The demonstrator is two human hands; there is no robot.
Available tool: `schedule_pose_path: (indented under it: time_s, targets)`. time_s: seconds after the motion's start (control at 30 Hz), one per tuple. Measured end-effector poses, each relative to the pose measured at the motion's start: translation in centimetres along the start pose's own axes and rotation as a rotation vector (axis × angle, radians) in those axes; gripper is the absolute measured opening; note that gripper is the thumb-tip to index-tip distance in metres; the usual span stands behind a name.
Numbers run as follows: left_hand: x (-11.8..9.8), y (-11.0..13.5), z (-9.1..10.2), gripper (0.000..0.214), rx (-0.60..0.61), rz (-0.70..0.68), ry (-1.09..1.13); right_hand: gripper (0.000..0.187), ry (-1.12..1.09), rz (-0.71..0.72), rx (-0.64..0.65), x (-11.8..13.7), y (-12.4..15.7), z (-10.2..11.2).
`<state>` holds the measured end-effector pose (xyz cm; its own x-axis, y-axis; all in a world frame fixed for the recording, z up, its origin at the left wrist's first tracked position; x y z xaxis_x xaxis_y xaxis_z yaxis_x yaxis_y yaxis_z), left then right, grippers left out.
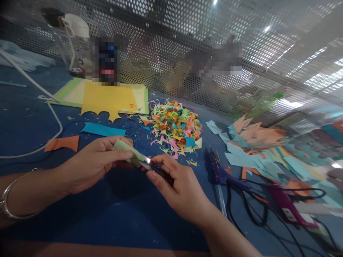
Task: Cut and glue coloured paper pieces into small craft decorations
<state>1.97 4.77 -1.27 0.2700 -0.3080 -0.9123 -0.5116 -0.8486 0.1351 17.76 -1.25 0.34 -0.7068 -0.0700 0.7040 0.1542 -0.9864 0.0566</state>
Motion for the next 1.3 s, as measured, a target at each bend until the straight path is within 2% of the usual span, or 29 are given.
schedule_pose_path:
  time_s: [1.3]
  targets:
    - [0.80, 0.22, 0.09, 0.016, 0.031, 0.062, -0.054, 0.020, -0.026, 0.023, 0.006, 0.34, -0.38, 0.01]
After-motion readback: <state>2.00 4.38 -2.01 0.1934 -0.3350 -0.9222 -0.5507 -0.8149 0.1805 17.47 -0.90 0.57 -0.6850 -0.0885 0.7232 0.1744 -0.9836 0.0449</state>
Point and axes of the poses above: each hand's wrist, its own y-axis away from the middle knuckle, its own z-axis out of the back of the hand, x = y × z, the point moved 7 cm from there along -y, towards the middle knuckle, and after that the axes turned 6 degrees about -z, right-handed, at the moved point
